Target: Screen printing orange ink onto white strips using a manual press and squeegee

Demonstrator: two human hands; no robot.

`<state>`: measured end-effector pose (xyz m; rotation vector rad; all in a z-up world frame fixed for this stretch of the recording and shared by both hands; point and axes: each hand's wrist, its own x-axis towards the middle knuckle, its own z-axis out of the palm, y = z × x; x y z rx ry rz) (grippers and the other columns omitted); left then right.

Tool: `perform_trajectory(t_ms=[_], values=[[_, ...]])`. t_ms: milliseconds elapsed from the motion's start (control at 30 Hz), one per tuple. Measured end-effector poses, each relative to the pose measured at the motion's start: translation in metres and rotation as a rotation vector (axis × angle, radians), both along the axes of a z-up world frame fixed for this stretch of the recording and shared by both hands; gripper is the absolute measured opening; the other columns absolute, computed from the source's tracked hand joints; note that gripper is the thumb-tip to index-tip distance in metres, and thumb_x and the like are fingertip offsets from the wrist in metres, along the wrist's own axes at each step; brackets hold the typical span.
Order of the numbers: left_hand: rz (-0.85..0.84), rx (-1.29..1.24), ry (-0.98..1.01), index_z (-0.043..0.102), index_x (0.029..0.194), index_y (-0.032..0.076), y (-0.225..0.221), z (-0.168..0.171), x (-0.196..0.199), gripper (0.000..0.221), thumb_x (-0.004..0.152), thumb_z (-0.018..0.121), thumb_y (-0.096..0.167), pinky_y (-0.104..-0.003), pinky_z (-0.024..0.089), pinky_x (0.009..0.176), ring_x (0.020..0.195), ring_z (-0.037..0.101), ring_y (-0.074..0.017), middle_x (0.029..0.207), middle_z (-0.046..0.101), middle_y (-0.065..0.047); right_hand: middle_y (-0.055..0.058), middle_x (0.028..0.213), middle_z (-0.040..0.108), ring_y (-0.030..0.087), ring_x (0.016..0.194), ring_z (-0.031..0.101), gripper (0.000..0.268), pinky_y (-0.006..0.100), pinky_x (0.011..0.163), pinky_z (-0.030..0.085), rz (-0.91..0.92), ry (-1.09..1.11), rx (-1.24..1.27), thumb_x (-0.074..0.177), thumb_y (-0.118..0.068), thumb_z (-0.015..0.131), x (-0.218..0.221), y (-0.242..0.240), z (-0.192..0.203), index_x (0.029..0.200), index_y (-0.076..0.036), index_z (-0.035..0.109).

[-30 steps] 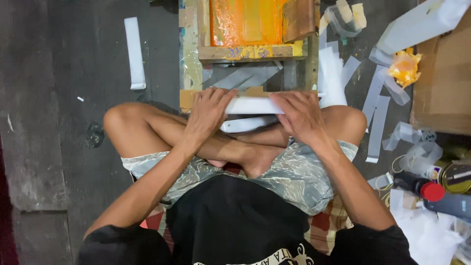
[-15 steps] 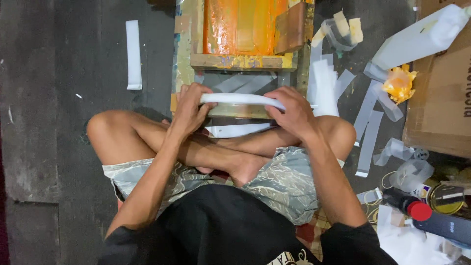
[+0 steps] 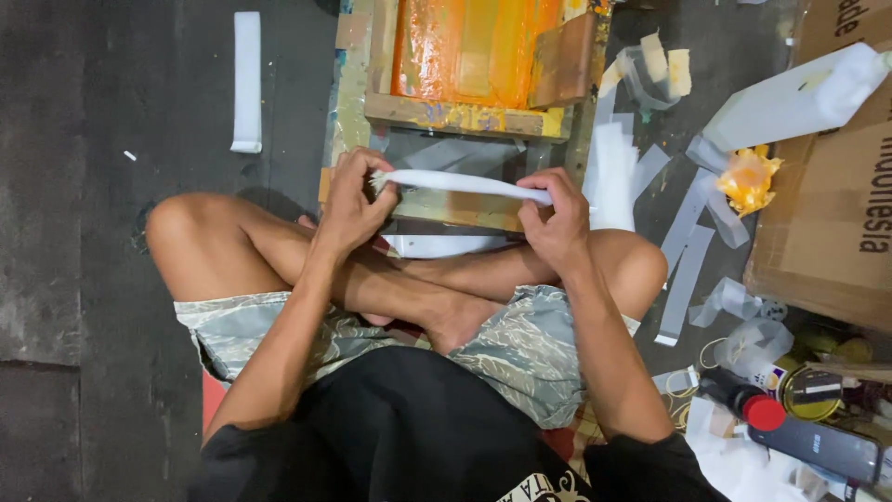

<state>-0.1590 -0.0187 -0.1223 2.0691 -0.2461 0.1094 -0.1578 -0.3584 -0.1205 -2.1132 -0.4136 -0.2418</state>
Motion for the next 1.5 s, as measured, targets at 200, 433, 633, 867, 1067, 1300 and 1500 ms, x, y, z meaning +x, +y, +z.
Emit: perform_trajectory(t_ms=[200, 433, 633, 867, 1067, 1300, 1500], values=[[-0.105, 0.063, 0.002, 0.058, 0.098, 0.012, 0.003, 0.022, -0.008, 0.032, 0.075, 0.080, 0.007, -0.046, 0.037, 0.097, 0.116, 0.049, -0.0373, 0.129, 0.055, -0.012, 0.003, 0.136, 0.059, 0.034, 0.120, 0.054, 0.030, 0.048, 0.095, 0.042, 0.075, -0.002, -0.236, 0.078, -0.023, 0.084, -0.011, -0.002, 0.016, 0.101, -0.021, 0.065], [-0.182, 0.264, 0.122, 0.057, 0.115, 0.015, 0.001, 0.045, -0.002, 0.064, 0.064, 0.094, 0.024, -0.050, 0.037, 0.097, 0.125, 0.044, -0.0387, 0.139, 0.051, -0.010, -0.009, 0.130, 0.066, 0.022, 0.118, 0.055, 0.027, 0.037, 0.095, 0.040, 0.064, -0.028, -0.297, 0.085, -0.038, 0.083, -0.008, -0.011, -0.005, 0.102, -0.027, 0.065], [-0.203, 0.458, 0.238, 0.048, 0.153, 0.015, -0.007, 0.054, 0.002, 0.104, 0.064, 0.097, 0.034, -0.049, 0.034, 0.103, 0.125, 0.042, -0.0381, 0.132, 0.051, -0.014, -0.012, 0.135, 0.063, 0.022, 0.126, 0.048, 0.050, 0.041, 0.095, 0.038, 0.090, 0.064, -0.289, 0.085, -0.040, 0.082, -0.008, -0.011, -0.001, 0.131, -0.031, 0.064], [-0.297, 0.530, 0.139, 0.053, 0.150, 0.020, -0.009, 0.046, 0.004, 0.087, 0.072, 0.089, 0.038, -0.049, 0.028, 0.108, 0.129, 0.043, -0.0333, 0.137, 0.055, -0.010, -0.006, 0.134, 0.064, 0.025, 0.126, 0.048, 0.054, 0.044, 0.098, 0.037, 0.098, 0.083, -0.272, 0.087, -0.034, 0.082, -0.010, -0.011, 0.001, 0.137, -0.026, 0.063], [-0.310, 0.525, 0.102, 0.057, 0.144, 0.020, -0.008, 0.042, 0.001, 0.069, 0.081, 0.085, 0.029, -0.048, 0.036, 0.098, 0.117, 0.047, -0.0304, 0.125, 0.057, -0.005, -0.004, 0.129, 0.068, 0.024, 0.117, 0.055, 0.051, 0.039, 0.095, 0.042, 0.121, 0.032, -0.231, 0.086, -0.031, 0.082, -0.010, -0.010, 0.003, 0.135, -0.025, 0.066], [-0.291, 0.493, 0.118, 0.061, 0.141, 0.018, -0.008, 0.044, 0.002, 0.062, 0.083, 0.084, 0.025, -0.049, 0.037, 0.099, 0.119, 0.048, -0.0314, 0.122, 0.056, -0.007, -0.002, 0.126, 0.070, 0.024, 0.112, 0.057, 0.049, 0.037, 0.095, 0.043, 0.117, -0.003, -0.174, 0.087, -0.029, 0.082, -0.012, -0.007, 0.011, 0.133, -0.023, 0.068], [-0.309, 0.546, 0.131, 0.064, 0.136, 0.014, -0.013, 0.058, 0.000, 0.065, 0.077, 0.089, 0.025, -0.049, 0.037, 0.099, 0.119, 0.047, -0.0322, 0.125, 0.056, -0.009, 0.000, 0.125, 0.070, 0.025, 0.112, 0.057, 0.052, 0.038, 0.095, 0.043, 0.113, 0.006, -0.178, 0.085, -0.027, 0.084, -0.013, -0.006, 0.013, 0.134, -0.022, 0.068]])
